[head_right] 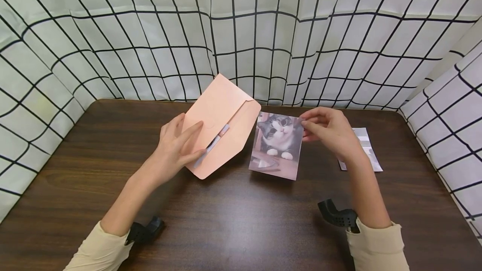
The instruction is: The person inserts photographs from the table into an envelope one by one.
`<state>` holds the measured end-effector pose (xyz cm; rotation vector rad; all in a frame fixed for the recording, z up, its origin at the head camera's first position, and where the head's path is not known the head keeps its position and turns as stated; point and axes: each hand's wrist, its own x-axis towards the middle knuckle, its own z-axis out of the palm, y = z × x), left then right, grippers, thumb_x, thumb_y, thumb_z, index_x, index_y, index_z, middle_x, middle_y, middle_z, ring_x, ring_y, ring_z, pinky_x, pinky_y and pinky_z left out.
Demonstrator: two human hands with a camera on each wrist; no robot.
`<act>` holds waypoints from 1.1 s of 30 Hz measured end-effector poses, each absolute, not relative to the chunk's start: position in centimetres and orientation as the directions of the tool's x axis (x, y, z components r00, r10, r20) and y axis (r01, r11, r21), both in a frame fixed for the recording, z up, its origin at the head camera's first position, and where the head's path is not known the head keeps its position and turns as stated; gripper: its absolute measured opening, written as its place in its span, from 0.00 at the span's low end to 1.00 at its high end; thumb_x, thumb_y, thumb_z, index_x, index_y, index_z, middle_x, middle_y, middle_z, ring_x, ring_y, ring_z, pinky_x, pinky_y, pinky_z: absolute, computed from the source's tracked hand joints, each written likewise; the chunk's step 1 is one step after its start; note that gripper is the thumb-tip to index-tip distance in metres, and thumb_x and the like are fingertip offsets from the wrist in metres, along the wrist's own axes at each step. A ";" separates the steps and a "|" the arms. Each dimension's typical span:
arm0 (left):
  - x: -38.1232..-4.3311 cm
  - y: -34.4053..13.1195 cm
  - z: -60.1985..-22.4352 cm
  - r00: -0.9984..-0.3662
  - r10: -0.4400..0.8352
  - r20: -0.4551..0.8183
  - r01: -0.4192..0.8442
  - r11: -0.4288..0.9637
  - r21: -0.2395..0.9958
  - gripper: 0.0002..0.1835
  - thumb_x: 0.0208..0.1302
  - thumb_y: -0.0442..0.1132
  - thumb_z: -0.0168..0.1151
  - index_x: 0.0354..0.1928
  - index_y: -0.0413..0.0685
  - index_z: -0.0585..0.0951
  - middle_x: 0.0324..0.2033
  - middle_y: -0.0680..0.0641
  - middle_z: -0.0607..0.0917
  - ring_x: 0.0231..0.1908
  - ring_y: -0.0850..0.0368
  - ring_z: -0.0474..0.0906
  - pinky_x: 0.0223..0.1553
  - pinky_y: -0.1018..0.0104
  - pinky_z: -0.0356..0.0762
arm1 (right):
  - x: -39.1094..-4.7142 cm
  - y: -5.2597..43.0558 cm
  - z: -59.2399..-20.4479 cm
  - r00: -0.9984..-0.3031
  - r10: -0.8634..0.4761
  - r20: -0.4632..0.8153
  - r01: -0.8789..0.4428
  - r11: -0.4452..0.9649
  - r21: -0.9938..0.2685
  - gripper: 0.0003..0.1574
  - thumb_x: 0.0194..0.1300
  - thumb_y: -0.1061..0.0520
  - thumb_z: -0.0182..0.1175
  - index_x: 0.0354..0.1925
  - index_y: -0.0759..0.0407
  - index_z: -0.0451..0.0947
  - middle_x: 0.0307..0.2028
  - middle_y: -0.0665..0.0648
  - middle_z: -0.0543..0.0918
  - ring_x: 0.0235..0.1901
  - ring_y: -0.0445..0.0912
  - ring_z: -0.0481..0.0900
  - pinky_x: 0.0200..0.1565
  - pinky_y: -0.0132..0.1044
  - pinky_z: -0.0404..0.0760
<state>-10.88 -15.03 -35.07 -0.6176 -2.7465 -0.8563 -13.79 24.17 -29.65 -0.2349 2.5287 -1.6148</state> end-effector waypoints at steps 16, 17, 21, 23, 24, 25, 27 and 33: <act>-10.9 -14.7 -35.3 -0.882 0.339 0.327 0.464 0.741 0.485 0.32 0.68 0.39 0.73 0.71 0.41 0.76 0.76 0.22 0.55 0.73 0.22 0.53 0.69 0.28 0.61 | -13.4 22.6 -29.7 -0.976 -0.218 -0.029 -0.062 0.400 -0.914 0.18 0.77 0.64 0.60 0.57 0.78 0.75 0.38 0.51 0.84 0.34 0.40 0.85 0.40 0.37 0.89; -10.9 -14.7 -35.3 -0.882 0.339 0.327 0.465 0.740 0.485 0.32 0.68 0.40 0.73 0.71 0.41 0.76 0.76 0.22 0.55 0.73 0.22 0.53 0.69 0.28 0.61 | -13.4 22.5 -29.7 -0.975 -0.220 -0.031 -0.061 0.398 -0.915 0.18 0.77 0.64 0.60 0.57 0.78 0.75 0.38 0.51 0.84 0.34 0.40 0.85 0.40 0.37 0.89; -10.8 -14.6 -35.2 -0.878 0.343 0.333 0.472 0.739 0.481 0.31 0.68 0.40 0.73 0.71 0.41 0.76 0.76 0.22 0.56 0.72 0.22 0.54 0.69 0.28 0.61 | -13.3 22.1 -29.7 -0.974 -0.220 -0.052 -0.041 0.397 -0.917 0.19 0.77 0.64 0.61 0.58 0.78 0.75 0.39 0.53 0.84 0.34 0.41 0.85 0.41 0.38 0.89; -10.8 -14.5 -35.2 -0.876 0.346 0.335 0.475 0.738 0.480 0.31 0.69 0.40 0.73 0.71 0.41 0.76 0.75 0.22 0.56 0.72 0.22 0.54 0.69 0.27 0.61 | -13.3 21.9 -29.7 -0.973 -0.224 -0.058 -0.036 0.394 -0.918 0.19 0.77 0.64 0.61 0.58 0.78 0.75 0.39 0.53 0.84 0.34 0.41 0.85 0.41 0.39 0.89; -10.8 -14.5 -35.2 -0.875 0.347 0.337 0.476 0.738 0.478 0.31 0.69 0.40 0.73 0.71 0.41 0.76 0.75 0.22 0.56 0.72 0.22 0.54 0.68 0.27 0.61 | -13.3 21.8 -29.7 -0.972 -0.226 -0.062 -0.033 0.395 -0.918 0.19 0.77 0.63 0.61 0.58 0.77 0.75 0.39 0.54 0.85 0.34 0.41 0.85 0.41 0.39 0.89; -10.8 -14.5 -35.2 -0.875 0.348 0.336 0.477 0.738 0.478 0.31 0.69 0.40 0.73 0.71 0.41 0.76 0.75 0.22 0.56 0.72 0.22 0.54 0.69 0.27 0.61 | -13.3 21.7 -29.7 -0.971 -0.229 -0.063 -0.033 0.393 -0.919 0.19 0.77 0.64 0.61 0.58 0.77 0.75 0.40 0.55 0.85 0.34 0.41 0.85 0.41 0.38 0.89; -10.7 -14.4 -35.2 -0.875 0.349 0.337 0.478 0.735 0.480 0.32 0.68 0.40 0.74 0.71 0.41 0.76 0.75 0.23 0.56 0.72 0.22 0.54 0.69 0.27 0.61 | -13.2 21.5 -29.7 -0.970 -0.236 -0.062 -0.038 0.395 -0.918 0.18 0.77 0.64 0.60 0.58 0.77 0.75 0.40 0.56 0.85 0.34 0.41 0.85 0.41 0.37 0.89; -10.7 -14.3 -35.3 -0.875 0.351 0.334 0.478 0.738 0.477 0.32 0.68 0.40 0.74 0.71 0.41 0.76 0.76 0.23 0.56 0.72 0.22 0.54 0.69 0.27 0.61 | -13.1 20.9 -29.8 -0.965 -0.258 -0.054 -0.052 0.387 -0.921 0.17 0.76 0.65 0.60 0.57 0.78 0.75 0.40 0.58 0.85 0.34 0.41 0.85 0.41 0.40 0.89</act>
